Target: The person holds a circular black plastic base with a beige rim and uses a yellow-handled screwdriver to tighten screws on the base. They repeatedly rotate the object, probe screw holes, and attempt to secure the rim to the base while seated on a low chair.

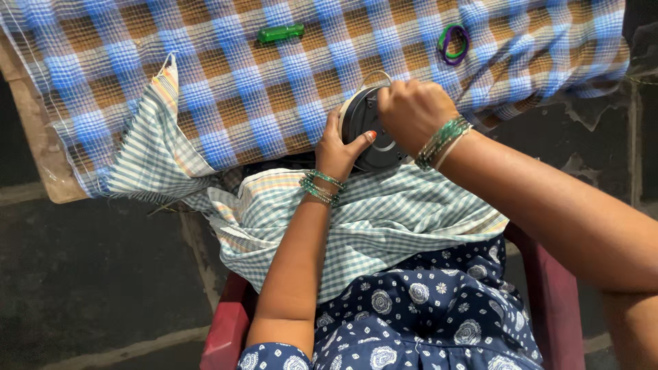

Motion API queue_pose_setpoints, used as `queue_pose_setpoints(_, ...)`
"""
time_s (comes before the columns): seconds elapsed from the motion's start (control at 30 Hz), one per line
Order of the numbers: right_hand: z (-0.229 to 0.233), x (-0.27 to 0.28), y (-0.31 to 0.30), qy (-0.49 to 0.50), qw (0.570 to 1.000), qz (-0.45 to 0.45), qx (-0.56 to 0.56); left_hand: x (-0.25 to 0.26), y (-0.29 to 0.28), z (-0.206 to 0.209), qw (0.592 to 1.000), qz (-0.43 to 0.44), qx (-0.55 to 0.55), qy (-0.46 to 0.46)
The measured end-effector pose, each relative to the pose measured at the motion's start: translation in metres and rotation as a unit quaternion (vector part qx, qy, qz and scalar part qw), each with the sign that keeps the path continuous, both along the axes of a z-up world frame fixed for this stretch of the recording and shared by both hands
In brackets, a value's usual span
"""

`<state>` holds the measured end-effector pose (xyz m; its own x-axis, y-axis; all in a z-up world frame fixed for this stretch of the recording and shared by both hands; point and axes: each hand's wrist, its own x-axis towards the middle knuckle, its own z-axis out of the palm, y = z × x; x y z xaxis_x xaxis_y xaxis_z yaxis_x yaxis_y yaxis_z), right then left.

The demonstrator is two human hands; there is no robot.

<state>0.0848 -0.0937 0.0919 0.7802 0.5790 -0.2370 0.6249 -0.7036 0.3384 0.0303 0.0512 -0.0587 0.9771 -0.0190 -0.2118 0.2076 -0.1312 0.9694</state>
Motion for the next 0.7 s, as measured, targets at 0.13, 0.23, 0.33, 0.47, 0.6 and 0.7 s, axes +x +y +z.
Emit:
queue_pose_setpoints(0.13,0.000,0.015,0.004,0.134,0.970,-0.200,-0.020,0.000,0.001,-0.001,1.000,-0.004,-0.008,0.013)
queue_pose_setpoints(0.23,0.011,0.015,-0.008,0.124,0.970,-0.200,0.067,0.003,0.003,-0.001,0.999,0.000,-0.044,0.016)
queue_pose_setpoints(0.33,0.019,0.006,-0.017,0.097,0.972,-0.161,0.140,0.005,0.006,-0.003,0.993,0.011,-0.105,0.042)
queue_pose_setpoints(0.47,0.030,-0.013,-0.039,0.209,0.867,-0.288,0.350,0.007,0.006,-0.003,0.991,0.022,-0.105,0.077)
queue_pose_setpoints(0.6,0.020,-0.018,-0.057,0.380,0.578,-0.328,0.644,0.009,0.006,-0.008,0.990,0.032,-0.120,0.066)
queue_pose_setpoints(0.7,0.006,-0.024,-0.072,0.457,0.458,-0.321,0.692,0.012,0.006,-0.013,0.986,0.028,-0.159,0.050)
